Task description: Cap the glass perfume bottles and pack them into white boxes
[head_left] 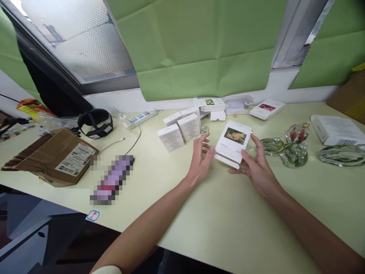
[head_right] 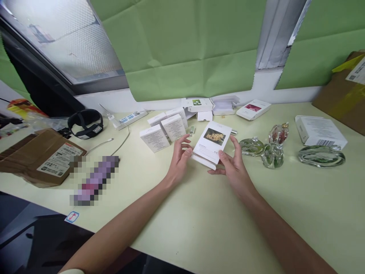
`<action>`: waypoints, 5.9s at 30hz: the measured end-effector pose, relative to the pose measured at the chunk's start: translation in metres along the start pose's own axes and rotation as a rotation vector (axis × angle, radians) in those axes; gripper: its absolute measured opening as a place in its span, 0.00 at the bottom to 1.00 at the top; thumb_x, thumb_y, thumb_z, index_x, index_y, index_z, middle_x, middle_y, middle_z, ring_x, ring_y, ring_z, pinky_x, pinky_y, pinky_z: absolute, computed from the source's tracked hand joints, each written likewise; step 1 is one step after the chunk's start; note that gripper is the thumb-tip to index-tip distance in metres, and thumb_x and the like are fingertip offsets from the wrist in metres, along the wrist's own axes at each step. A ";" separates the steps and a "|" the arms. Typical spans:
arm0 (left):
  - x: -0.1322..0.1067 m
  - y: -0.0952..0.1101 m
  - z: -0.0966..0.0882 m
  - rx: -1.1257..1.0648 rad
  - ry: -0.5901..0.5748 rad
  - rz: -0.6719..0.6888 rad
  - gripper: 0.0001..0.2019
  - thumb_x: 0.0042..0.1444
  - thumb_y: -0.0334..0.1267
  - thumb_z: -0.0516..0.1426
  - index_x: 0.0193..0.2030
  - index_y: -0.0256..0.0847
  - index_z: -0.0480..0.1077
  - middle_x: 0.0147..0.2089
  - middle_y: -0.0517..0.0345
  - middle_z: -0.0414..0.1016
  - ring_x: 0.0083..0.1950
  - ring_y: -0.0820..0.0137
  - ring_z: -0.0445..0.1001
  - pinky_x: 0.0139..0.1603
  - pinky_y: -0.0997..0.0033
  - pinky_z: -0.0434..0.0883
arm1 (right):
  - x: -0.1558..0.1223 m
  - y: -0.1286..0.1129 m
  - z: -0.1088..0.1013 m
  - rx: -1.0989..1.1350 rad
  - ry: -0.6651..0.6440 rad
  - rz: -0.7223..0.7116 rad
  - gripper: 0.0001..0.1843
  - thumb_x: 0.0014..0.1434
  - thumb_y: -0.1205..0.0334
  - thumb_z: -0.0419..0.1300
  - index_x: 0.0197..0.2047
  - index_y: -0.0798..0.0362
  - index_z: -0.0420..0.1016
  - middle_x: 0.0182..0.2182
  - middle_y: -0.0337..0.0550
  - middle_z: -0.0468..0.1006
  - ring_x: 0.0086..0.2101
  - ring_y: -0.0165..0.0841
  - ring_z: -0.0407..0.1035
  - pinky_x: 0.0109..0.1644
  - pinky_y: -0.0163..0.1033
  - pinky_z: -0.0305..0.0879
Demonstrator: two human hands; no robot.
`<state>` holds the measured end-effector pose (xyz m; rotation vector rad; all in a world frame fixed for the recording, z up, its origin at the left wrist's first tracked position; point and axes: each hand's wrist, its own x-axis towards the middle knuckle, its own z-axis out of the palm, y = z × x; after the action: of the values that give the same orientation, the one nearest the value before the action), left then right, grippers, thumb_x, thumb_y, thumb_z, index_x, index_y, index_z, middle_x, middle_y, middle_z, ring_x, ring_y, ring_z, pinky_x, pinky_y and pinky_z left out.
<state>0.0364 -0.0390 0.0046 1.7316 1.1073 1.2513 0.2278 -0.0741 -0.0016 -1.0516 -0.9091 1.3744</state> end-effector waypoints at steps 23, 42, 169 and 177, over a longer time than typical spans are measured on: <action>0.001 -0.001 0.004 -0.164 -0.238 -0.061 0.27 0.66 0.49 0.53 0.70 0.50 0.54 0.61 0.49 0.67 0.56 0.63 0.68 0.53 0.62 0.67 | -0.001 -0.013 -0.010 -0.204 -0.272 -0.054 0.31 0.57 0.54 0.67 0.62 0.35 0.62 0.62 0.44 0.64 0.48 0.41 0.73 0.44 0.50 0.80; 0.000 0.001 0.003 -0.029 -0.288 0.009 0.24 0.67 0.50 0.52 0.68 0.51 0.59 0.58 0.49 0.67 0.54 0.63 0.68 0.53 0.62 0.68 | 0.000 -0.012 -0.013 -0.268 -0.226 -0.136 0.28 0.59 0.52 0.65 0.61 0.35 0.65 0.60 0.43 0.69 0.52 0.43 0.70 0.45 0.45 0.77; 0.075 0.026 -0.044 0.875 -0.392 0.058 0.12 0.67 0.40 0.51 0.51 0.42 0.72 0.50 0.52 0.76 0.43 0.67 0.75 0.42 0.70 0.69 | 0.007 -0.069 -0.064 -1.157 -0.376 -0.263 0.42 0.58 0.46 0.61 0.72 0.36 0.49 0.64 0.46 0.65 0.63 0.48 0.59 0.64 0.55 0.58; 0.063 0.070 -0.027 0.290 -0.458 0.120 0.11 0.59 0.46 0.60 0.42 0.41 0.74 0.43 0.56 0.78 0.35 0.74 0.72 0.33 0.74 0.65 | -0.012 -0.012 -0.023 -1.096 0.056 -0.262 0.49 0.53 0.36 0.62 0.70 0.46 0.48 0.62 0.55 0.54 0.64 0.50 0.51 0.64 0.57 0.58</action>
<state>0.0361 -0.0052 0.0963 2.1899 0.9509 0.7231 0.2532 -0.0860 0.0039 -1.6655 -1.7557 0.5536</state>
